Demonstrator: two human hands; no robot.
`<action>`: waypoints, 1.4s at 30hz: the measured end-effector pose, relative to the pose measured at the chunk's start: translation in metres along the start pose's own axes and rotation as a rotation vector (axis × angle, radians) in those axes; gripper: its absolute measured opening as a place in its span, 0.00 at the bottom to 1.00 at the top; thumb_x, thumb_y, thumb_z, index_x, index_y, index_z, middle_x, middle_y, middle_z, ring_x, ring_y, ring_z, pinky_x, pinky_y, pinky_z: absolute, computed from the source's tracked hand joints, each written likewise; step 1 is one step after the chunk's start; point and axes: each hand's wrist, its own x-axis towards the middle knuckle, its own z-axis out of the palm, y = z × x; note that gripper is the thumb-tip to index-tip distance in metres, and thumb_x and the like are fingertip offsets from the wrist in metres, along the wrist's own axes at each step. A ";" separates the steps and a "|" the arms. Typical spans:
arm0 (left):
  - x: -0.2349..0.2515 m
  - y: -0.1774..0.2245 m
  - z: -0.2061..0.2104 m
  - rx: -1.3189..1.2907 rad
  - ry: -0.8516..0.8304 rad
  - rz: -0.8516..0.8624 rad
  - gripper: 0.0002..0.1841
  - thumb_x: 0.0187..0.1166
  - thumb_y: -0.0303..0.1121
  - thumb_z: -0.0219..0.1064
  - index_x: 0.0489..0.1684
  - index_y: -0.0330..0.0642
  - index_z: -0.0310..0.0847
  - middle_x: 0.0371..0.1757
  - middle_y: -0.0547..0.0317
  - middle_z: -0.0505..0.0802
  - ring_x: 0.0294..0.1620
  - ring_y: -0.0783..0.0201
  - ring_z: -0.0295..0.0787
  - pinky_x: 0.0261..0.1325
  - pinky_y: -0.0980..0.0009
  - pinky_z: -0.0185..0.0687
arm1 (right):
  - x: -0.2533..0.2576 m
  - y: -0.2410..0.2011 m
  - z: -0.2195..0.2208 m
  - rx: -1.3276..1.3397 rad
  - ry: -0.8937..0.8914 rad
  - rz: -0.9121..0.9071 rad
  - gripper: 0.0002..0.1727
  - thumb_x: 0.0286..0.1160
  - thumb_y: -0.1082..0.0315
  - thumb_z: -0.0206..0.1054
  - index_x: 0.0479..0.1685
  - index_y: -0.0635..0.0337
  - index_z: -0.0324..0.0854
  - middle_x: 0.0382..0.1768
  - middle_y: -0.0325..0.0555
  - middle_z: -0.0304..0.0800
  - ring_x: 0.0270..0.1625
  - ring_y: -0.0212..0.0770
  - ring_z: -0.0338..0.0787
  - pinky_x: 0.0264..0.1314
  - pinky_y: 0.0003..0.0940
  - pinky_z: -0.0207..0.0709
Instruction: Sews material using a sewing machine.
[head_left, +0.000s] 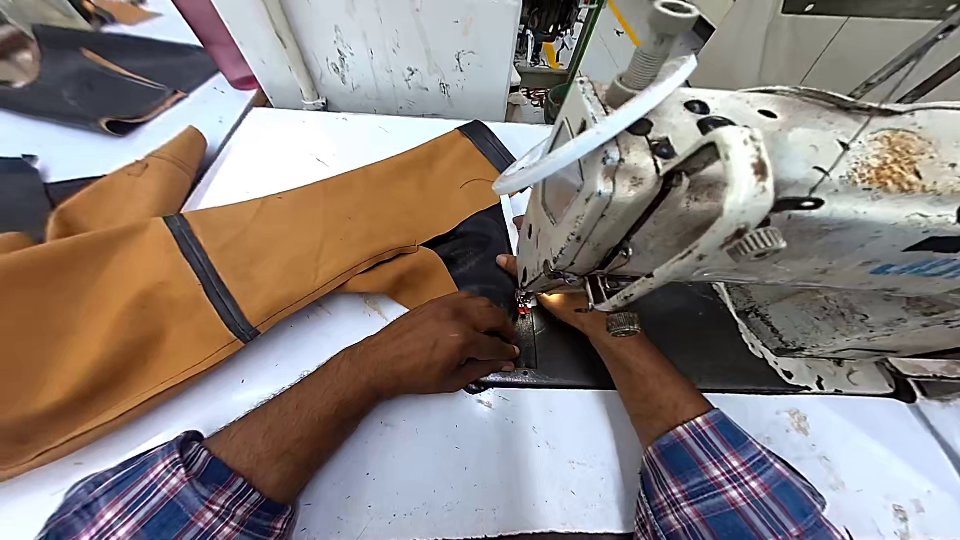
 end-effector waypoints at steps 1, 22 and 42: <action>0.000 -0.001 0.000 -0.007 0.002 -0.001 0.14 0.86 0.42 0.64 0.50 0.51 0.96 0.56 0.65 0.94 0.64 0.66 0.86 0.67 0.68 0.80 | -0.002 -0.002 -0.003 -0.010 -0.011 0.011 0.23 0.77 0.56 0.73 0.69 0.54 0.84 0.64 0.43 0.90 0.69 0.30 0.85 0.77 0.30 0.74; 0.000 0.001 -0.002 -0.077 0.006 -0.037 0.13 0.84 0.42 0.66 0.49 0.50 0.96 0.56 0.66 0.94 0.63 0.68 0.86 0.68 0.67 0.80 | -0.126 -0.123 -0.038 0.563 -0.002 0.577 0.09 0.82 0.68 0.69 0.55 0.54 0.88 0.37 0.45 0.97 0.32 0.44 0.97 0.34 0.36 0.95; 0.004 0.008 0.002 0.004 0.018 -0.089 0.15 0.84 0.43 0.64 0.59 0.49 0.92 0.60 0.64 0.92 0.64 0.67 0.85 0.68 0.66 0.81 | -0.114 -0.114 -0.044 0.531 -0.165 0.577 0.18 0.83 0.64 0.69 0.69 0.46 0.77 0.36 0.40 0.95 0.27 0.41 0.95 0.29 0.34 0.94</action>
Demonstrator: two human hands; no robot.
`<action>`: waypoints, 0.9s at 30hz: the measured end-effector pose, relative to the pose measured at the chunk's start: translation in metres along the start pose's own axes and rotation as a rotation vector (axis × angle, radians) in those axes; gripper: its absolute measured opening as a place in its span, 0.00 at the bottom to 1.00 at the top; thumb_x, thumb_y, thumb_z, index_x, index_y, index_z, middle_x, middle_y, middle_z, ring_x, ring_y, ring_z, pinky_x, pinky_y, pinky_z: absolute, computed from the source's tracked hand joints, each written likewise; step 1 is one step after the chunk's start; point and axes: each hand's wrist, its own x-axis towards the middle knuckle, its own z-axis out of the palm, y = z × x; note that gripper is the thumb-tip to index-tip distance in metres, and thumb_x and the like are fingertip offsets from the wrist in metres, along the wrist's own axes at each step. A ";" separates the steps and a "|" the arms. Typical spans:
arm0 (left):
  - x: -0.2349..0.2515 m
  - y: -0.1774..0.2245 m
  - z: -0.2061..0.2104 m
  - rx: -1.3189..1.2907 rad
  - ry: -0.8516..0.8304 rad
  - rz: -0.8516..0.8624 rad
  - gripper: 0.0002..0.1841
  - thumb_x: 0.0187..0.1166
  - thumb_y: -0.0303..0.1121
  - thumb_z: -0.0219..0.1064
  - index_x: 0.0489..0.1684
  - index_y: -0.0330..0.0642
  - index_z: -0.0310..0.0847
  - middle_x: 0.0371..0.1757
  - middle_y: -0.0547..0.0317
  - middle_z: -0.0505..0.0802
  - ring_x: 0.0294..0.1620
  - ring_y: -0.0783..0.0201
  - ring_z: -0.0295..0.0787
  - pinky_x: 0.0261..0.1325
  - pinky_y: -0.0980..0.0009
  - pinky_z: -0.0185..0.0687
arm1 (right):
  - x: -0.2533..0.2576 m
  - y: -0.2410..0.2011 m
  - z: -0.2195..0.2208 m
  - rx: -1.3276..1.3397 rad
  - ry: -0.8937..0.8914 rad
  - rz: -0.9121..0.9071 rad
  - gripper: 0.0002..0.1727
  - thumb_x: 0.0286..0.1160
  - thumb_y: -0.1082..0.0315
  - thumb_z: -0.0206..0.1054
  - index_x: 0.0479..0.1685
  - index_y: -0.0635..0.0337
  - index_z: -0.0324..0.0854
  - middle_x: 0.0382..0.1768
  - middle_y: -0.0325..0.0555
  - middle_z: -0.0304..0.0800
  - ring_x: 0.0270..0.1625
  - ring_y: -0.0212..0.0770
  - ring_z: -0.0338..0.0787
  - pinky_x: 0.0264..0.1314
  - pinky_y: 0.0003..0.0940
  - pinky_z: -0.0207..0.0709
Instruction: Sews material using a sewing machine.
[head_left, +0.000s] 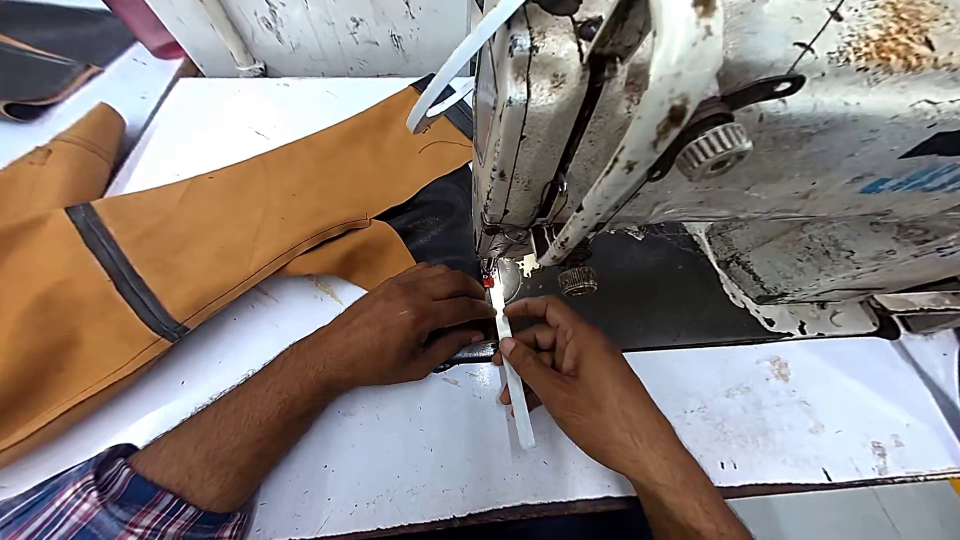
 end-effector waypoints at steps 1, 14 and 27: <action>0.001 0.001 0.000 0.015 -0.009 -0.009 0.16 0.84 0.43 0.64 0.61 0.49 0.91 0.61 0.63 0.91 0.65 0.66 0.85 0.69 0.65 0.81 | -0.002 0.000 0.000 -0.064 0.027 0.008 0.20 0.83 0.60 0.69 0.73 0.41 0.76 0.34 0.36 0.95 0.26 0.39 0.94 0.28 0.33 0.93; 0.000 0.001 0.003 0.074 -0.058 0.006 0.20 0.85 0.43 0.59 0.69 0.50 0.88 0.70 0.62 0.87 0.69 0.64 0.81 0.71 0.64 0.77 | -0.022 0.021 0.017 -0.294 0.246 -0.139 0.18 0.82 0.55 0.67 0.67 0.43 0.89 0.23 0.24 0.90 0.18 0.21 0.84 0.19 0.19 0.82; -0.001 0.000 0.003 0.073 -0.079 0.005 0.21 0.86 0.44 0.57 0.69 0.49 0.88 0.71 0.63 0.88 0.72 0.63 0.81 0.73 0.63 0.76 | -0.022 0.022 0.018 -0.287 0.237 -0.125 0.17 0.82 0.55 0.68 0.65 0.42 0.90 0.24 0.23 0.90 0.18 0.21 0.84 0.20 0.19 0.82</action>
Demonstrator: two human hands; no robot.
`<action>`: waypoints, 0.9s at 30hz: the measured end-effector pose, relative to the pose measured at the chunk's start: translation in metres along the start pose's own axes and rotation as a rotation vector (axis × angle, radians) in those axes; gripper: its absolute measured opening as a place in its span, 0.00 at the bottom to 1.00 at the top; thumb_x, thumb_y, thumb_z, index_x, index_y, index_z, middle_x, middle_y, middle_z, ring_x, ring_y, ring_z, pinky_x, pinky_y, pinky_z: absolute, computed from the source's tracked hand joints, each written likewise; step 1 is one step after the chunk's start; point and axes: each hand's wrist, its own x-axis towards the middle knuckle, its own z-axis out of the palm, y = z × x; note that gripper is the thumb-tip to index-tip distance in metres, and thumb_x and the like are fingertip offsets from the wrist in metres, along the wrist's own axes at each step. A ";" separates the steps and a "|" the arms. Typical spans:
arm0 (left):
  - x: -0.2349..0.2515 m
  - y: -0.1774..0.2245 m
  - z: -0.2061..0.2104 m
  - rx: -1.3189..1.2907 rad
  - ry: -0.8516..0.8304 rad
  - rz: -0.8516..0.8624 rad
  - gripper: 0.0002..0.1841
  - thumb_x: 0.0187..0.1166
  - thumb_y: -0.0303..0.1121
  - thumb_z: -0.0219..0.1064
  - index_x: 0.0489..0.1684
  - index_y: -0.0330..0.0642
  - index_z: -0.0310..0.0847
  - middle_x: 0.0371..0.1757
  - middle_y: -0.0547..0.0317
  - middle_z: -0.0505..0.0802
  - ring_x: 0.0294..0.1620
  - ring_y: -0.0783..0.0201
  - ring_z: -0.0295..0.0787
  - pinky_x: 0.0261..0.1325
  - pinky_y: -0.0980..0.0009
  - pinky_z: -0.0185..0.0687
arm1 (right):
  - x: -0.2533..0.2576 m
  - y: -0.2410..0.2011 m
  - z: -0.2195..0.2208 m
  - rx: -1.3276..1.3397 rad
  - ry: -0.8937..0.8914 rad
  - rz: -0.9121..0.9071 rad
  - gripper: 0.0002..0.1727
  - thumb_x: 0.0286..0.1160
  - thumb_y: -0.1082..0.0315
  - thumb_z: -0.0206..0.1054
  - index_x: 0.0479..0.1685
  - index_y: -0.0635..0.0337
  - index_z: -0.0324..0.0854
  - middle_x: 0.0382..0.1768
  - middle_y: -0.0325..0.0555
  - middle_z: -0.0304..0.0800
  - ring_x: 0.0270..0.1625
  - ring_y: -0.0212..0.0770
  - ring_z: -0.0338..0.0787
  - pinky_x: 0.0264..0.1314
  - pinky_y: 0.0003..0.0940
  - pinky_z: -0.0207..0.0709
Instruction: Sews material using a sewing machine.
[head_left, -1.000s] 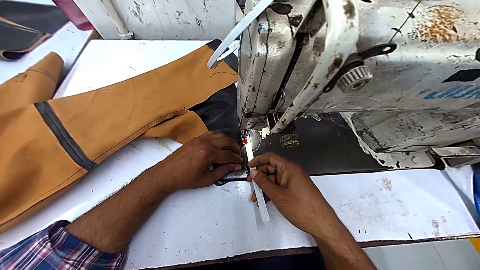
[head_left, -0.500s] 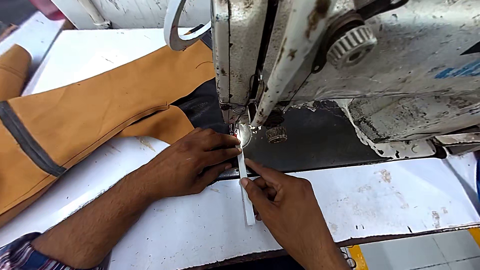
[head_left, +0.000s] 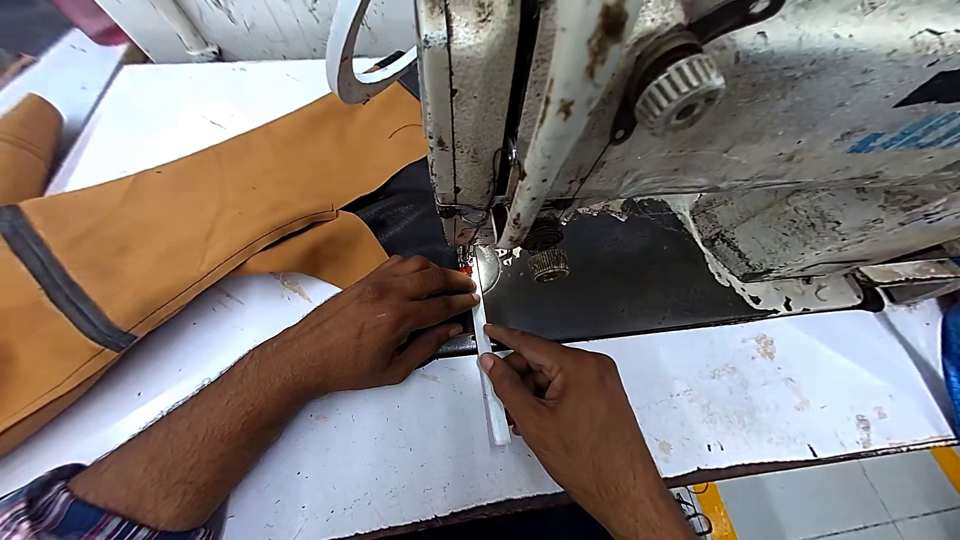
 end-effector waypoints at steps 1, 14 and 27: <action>0.000 0.000 0.000 0.002 -0.006 0.000 0.21 0.86 0.44 0.57 0.69 0.50 0.88 0.72 0.63 0.88 0.72 0.63 0.80 0.73 0.63 0.76 | 0.000 0.000 0.000 0.002 -0.001 0.002 0.17 0.81 0.55 0.68 0.66 0.42 0.90 0.24 0.23 0.90 0.18 0.21 0.84 0.19 0.19 0.82; 0.001 -0.003 -0.004 -0.062 -0.018 -0.026 0.20 0.87 0.46 0.60 0.68 0.51 0.89 0.65 0.56 0.87 0.77 0.58 0.77 0.90 0.52 0.63 | 0.065 0.014 -0.017 -0.522 0.097 -0.504 0.17 0.82 0.62 0.61 0.59 0.45 0.94 0.44 0.38 0.86 0.49 0.36 0.85 0.50 0.32 0.79; 0.009 -0.018 -0.009 -0.036 -0.006 -0.004 0.19 0.88 0.46 0.59 0.65 0.52 0.91 0.60 0.58 0.87 0.70 0.62 0.80 0.89 0.53 0.62 | 0.063 0.020 -0.010 -0.590 0.166 -0.508 0.21 0.80 0.61 0.57 0.63 0.41 0.92 0.45 0.39 0.85 0.46 0.37 0.84 0.44 0.33 0.77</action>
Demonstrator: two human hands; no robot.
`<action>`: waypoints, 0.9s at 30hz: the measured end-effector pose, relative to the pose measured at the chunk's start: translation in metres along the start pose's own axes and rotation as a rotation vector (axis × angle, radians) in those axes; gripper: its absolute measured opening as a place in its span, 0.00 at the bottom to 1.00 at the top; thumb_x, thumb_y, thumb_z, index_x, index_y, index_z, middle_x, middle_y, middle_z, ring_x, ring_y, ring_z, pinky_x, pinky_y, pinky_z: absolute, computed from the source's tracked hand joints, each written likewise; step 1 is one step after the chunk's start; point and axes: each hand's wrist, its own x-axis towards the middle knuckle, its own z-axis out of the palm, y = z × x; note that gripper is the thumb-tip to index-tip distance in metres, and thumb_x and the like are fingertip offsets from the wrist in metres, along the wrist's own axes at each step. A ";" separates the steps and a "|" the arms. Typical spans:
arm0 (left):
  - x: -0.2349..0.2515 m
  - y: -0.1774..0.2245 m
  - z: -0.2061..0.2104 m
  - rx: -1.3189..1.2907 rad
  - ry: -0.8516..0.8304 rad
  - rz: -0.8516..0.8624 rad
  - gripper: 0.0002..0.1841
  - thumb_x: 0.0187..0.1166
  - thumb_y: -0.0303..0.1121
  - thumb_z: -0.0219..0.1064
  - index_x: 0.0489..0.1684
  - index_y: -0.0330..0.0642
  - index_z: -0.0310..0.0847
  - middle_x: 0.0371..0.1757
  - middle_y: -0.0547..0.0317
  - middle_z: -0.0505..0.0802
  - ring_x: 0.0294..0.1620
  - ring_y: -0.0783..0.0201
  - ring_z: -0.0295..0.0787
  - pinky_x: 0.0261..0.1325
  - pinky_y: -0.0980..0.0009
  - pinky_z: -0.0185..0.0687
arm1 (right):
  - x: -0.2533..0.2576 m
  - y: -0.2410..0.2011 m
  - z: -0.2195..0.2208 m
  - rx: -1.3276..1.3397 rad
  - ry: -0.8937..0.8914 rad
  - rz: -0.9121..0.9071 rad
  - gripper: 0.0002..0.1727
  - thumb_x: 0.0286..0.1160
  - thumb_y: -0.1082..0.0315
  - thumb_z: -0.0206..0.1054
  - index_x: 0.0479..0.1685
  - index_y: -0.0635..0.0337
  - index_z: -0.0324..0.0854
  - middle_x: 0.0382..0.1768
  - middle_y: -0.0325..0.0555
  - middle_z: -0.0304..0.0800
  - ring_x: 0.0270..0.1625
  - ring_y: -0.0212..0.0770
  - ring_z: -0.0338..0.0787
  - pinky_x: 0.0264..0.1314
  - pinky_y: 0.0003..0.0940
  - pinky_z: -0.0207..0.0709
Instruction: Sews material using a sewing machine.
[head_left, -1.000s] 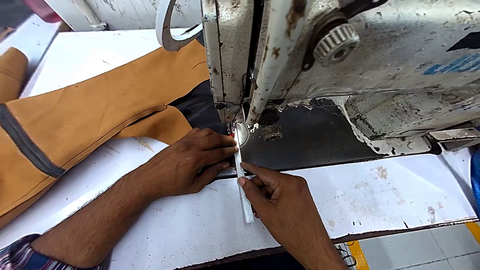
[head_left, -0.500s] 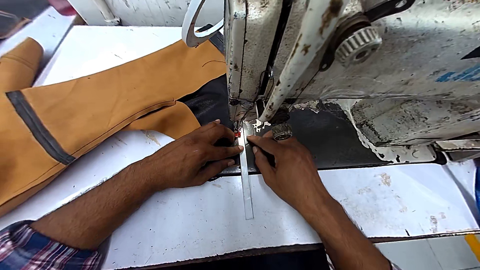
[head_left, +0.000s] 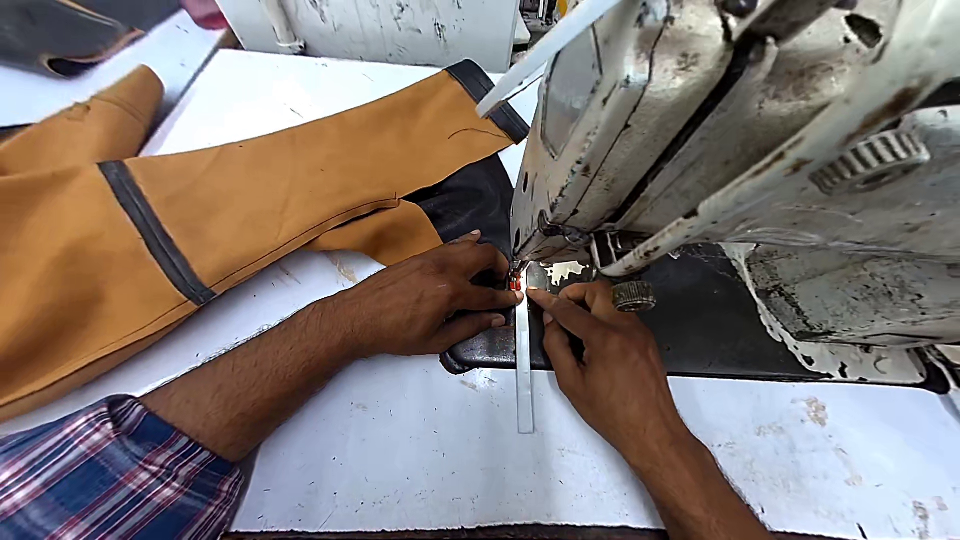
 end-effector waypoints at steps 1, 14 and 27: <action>0.001 -0.001 0.000 0.016 0.002 0.007 0.19 0.88 0.46 0.59 0.66 0.52 0.91 0.60 0.59 0.87 0.69 0.63 0.81 0.89 0.52 0.61 | -0.001 0.000 0.001 -0.004 0.000 0.004 0.21 0.80 0.61 0.57 0.63 0.40 0.92 0.46 0.39 0.85 0.46 0.36 0.84 0.45 0.34 0.78; -0.006 0.008 0.008 -0.010 0.085 0.067 0.13 0.85 0.34 0.62 0.53 0.43 0.94 0.58 0.57 0.93 0.67 0.63 0.87 0.72 0.68 0.82 | -0.006 0.000 -0.006 0.170 0.067 -0.028 0.17 0.70 0.68 0.62 0.47 0.46 0.97 0.46 0.36 0.88 0.49 0.32 0.85 0.48 0.28 0.79; -0.005 0.008 0.008 -0.023 0.061 0.072 0.15 0.81 0.29 0.61 0.56 0.47 0.94 0.61 0.57 0.92 0.67 0.62 0.86 0.71 0.67 0.83 | -0.006 -0.001 -0.004 0.155 0.056 -0.096 0.15 0.72 0.68 0.62 0.47 0.48 0.96 0.46 0.38 0.87 0.49 0.34 0.85 0.48 0.28 0.79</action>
